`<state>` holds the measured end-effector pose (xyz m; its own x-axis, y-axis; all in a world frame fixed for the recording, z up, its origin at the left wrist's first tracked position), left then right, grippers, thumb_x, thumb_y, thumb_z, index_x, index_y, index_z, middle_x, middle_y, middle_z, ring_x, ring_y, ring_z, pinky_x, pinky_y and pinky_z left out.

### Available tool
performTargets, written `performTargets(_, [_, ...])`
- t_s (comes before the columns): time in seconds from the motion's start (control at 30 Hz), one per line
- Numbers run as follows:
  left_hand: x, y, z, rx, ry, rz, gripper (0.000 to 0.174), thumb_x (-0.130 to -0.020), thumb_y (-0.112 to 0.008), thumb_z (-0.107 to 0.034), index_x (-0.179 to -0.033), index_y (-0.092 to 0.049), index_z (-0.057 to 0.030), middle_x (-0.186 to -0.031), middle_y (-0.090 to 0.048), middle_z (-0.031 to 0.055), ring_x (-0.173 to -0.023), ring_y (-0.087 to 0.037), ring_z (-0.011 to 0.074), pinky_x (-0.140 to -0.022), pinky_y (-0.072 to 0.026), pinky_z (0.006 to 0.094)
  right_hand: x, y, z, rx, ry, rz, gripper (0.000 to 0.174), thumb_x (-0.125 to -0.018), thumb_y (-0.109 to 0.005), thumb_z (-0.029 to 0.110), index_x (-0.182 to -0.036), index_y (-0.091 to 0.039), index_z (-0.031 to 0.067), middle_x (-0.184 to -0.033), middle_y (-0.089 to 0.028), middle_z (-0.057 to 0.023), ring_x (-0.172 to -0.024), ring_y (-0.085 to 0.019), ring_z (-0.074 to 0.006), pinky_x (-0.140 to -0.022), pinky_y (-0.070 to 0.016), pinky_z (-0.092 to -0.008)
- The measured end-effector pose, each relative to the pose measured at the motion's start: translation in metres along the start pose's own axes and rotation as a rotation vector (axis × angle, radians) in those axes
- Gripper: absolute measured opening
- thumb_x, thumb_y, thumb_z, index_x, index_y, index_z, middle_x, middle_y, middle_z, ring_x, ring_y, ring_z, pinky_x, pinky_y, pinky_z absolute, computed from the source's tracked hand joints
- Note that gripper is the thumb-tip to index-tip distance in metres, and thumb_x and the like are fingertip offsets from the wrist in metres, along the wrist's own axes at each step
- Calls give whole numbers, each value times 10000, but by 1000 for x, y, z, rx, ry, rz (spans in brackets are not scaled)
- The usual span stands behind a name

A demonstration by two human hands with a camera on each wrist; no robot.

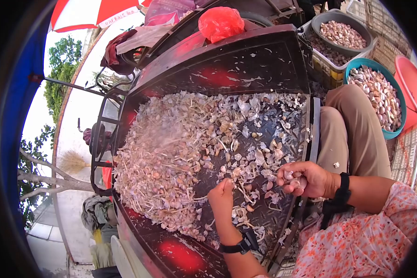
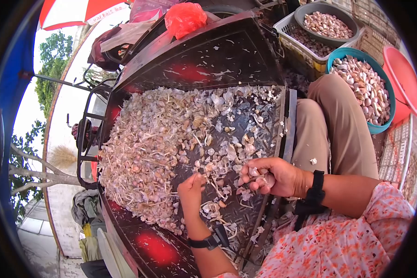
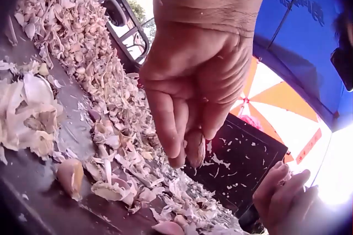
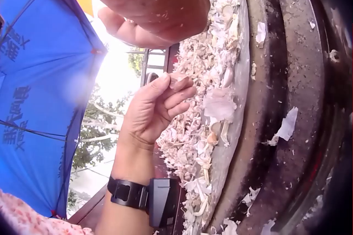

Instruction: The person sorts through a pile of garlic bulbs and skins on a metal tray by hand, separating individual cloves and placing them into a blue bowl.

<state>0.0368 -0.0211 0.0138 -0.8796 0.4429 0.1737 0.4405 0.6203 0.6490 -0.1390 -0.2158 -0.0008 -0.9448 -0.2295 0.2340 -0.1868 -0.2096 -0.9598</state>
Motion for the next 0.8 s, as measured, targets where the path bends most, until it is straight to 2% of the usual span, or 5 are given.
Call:
performTargets(0.17, [-74,46,49,-352,-138,-381,230,-829,-571,-103,-1008,-655,15,-749,-654,96,-688,-632,158,-590,-491,311,1,-2,0,11,33,-15,219,-901,-494,236,-914,-563,28,-841,-592,-73,-612,-526,-106,-425,-385,-183])
performTargets(0.27, [-103,43,35,-714,-363,-379,233,-755,-575,-84,-956,-670,-13,-790,-636,218,-735,-626,351,-669,-481,408,-2,-2,-1,-4,18,-35,219,-898,-496,236,-909,-562,27,-840,-591,-77,-608,-519,-107,-425,-383,-183])
performTargets(0.47, [-92,-4,8,-1001,-401,-131,132,-727,-552,-72,-772,-670,-36,-732,-627,203,-720,-626,355,-655,-496,432,-8,2,1,-6,32,-66,224,-898,-499,244,-908,-561,29,-853,-588,-78,-598,-522,-98,-427,-379,-177])
performTargets(0.6, [-58,-1,-3,-784,-424,-124,143,-753,-602,-56,-856,-687,-8,-746,-656,193,-683,-649,319,-610,-513,392,-10,4,2,-13,28,-50,219,-901,-498,243,-910,-562,33,-857,-591,-81,-597,-536,-94,-427,-379,-175])
performTargets(0.8, [-22,7,-4,1229,15,42,262,-839,-605,-42,-1088,-586,38,-1044,-632,159,-950,-631,267,-731,-563,324,-9,6,-2,-6,7,-70,216,-911,-488,241,-919,-559,37,-850,-592,-74,-594,-543,-93,-428,-381,-178])
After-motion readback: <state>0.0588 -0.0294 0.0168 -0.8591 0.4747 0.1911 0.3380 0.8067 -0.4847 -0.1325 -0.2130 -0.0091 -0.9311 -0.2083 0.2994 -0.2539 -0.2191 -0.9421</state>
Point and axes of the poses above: each hand's wrist, its own x-axis away from the middle knuckle, its own y-axis out of the back of the hand, z = x × y, the point moved 3 cm from there along -x, towards the middle knuckle
